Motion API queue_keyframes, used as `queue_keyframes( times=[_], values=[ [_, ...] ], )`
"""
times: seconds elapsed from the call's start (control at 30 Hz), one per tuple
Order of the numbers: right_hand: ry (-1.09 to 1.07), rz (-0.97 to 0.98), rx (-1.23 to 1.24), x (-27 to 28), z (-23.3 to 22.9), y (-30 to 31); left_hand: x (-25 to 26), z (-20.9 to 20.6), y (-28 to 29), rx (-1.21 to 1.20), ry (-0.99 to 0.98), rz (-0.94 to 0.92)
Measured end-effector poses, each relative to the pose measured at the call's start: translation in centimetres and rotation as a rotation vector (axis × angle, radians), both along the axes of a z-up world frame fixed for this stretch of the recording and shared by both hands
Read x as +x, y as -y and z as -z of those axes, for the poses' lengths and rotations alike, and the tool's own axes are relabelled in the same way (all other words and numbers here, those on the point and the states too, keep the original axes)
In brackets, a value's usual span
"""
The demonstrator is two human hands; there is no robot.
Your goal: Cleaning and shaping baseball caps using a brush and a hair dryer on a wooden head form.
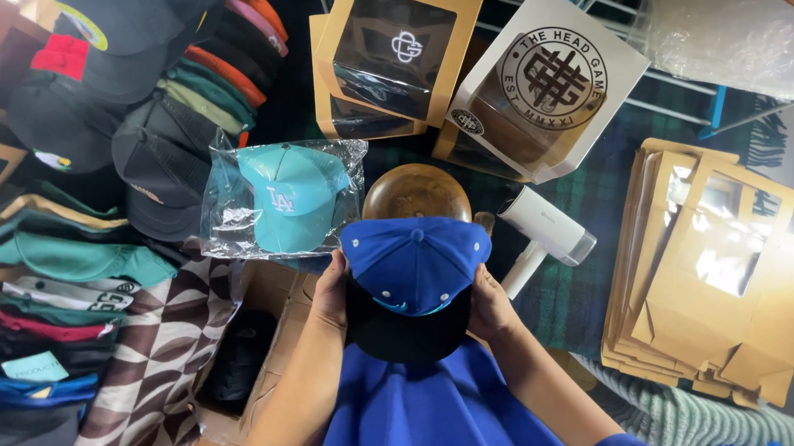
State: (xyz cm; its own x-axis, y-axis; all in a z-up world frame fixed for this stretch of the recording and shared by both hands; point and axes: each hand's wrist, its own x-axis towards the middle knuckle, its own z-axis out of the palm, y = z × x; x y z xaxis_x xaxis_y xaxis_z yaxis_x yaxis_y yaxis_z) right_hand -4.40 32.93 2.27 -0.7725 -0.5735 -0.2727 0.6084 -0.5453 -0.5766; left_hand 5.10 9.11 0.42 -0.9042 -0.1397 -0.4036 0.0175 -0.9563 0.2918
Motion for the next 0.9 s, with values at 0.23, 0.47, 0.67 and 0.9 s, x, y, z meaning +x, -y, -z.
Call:
queue_keyframes(
  times=[0.23, 0.47, 0.67, 0.9],
  values=[
    [0.007, 0.158, 0.204, 0.0, -0.8, 1.0, -0.3, -0.1, 1.0, 0.031, -0.109, 0.154],
    [0.207, 0.210, 0.335, -0.9, -9.0, 3.5, -3.8, -3.9, 3.6, -0.130, -0.074, 0.240],
    [0.209, 0.314, 0.334, -0.2, -8.2, 2.6, -6.8, -17.8, 1.9, -0.179, -0.821, 0.799],
    [0.220, 0.398, 0.317, 1.4, -5.3, 1.4, -6.7, -19.0, -5.2, -1.185, -0.608, 0.703]
  ],
)
